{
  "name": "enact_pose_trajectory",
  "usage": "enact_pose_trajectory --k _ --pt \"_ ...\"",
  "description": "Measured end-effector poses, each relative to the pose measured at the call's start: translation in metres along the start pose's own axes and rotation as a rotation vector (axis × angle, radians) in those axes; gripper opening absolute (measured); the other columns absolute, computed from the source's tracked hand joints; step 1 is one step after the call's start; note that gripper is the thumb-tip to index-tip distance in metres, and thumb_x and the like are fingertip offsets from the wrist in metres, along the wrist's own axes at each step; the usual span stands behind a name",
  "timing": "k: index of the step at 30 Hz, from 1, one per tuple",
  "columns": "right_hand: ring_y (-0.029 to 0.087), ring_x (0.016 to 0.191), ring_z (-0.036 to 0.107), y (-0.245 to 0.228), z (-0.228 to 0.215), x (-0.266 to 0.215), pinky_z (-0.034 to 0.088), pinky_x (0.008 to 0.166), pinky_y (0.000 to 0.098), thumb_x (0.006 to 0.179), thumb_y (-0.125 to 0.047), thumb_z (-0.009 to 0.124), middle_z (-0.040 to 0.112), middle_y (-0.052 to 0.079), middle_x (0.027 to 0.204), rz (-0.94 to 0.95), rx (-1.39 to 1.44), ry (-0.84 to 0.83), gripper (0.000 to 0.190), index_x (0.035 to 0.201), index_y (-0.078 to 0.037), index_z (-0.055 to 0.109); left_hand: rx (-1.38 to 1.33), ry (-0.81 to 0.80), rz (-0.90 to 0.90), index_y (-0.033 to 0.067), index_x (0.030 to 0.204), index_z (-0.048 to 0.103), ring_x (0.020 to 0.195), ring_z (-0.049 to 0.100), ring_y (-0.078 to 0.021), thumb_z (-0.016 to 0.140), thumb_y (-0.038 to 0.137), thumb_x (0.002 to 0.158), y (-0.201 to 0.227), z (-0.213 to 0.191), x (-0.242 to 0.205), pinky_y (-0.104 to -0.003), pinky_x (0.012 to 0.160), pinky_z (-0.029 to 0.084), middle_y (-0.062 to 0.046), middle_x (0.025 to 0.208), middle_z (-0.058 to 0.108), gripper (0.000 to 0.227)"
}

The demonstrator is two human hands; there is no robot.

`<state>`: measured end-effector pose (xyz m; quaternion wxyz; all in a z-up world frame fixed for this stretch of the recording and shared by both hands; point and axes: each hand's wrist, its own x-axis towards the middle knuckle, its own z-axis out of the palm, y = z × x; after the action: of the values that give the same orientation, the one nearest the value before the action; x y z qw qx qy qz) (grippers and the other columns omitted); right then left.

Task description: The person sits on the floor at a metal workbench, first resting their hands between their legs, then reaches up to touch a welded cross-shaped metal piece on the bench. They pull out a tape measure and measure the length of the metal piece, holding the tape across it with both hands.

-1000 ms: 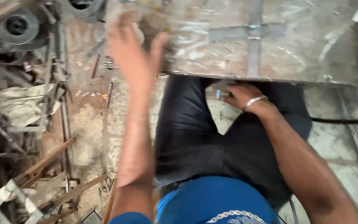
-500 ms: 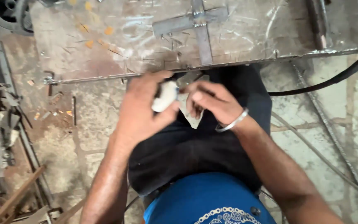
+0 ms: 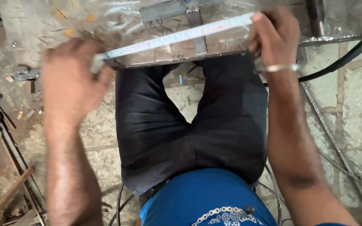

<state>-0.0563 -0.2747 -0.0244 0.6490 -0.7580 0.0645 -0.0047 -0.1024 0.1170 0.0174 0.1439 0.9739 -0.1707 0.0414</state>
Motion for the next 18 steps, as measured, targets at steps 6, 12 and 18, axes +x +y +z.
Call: enact_pose_trajectory --k 6,12,18 --pt "0.027 0.068 0.066 0.021 0.008 0.037 0.05 0.062 0.0411 0.108 -0.024 0.068 0.069 0.012 0.079 -0.288 -0.579 -0.004 0.024 0.1 -0.002 0.07 0.06 0.122 -0.064 0.0029 0.099 0.07 0.114 0.068 -0.037 0.073 0.015 0.096 -0.016 -0.012 0.005 -0.055 0.097 0.046 -0.021 0.125 0.072 0.012" --pt "0.042 0.083 0.067 0.022 0.025 0.036 0.05 0.071 0.0516 0.108 -0.022 0.067 0.07 0.019 0.09 -0.527 -0.823 0.092 0.022 0.101 -0.002 0.069 0.03 0.057 -0.137 0.0035 0.097 0.073 0.096 0.07 -0.0344 0.077 0.017 0.099 -0.012 -0.022 0.023 -0.053 0.089 0.048 -0.016 0.11 0.075 0.015" --pt "0.039 0.081 0.066 0.02 0.044 0.028 0.049 0.069 0.0494 0.109 -0.027 0.067 0.068 0.014 0.09 -0.534 -0.952 0.168 0.021 0.102 -0.007 0.068 0.061 -0.056 -0.171 0.0043 0.102 0.076 0.08 0.07 -0.0279 0.078 0.019 0.101 -0.035 -0.022 0.029 -0.046 0.081 0.054 -0.014 0.1 0.075 0.015"
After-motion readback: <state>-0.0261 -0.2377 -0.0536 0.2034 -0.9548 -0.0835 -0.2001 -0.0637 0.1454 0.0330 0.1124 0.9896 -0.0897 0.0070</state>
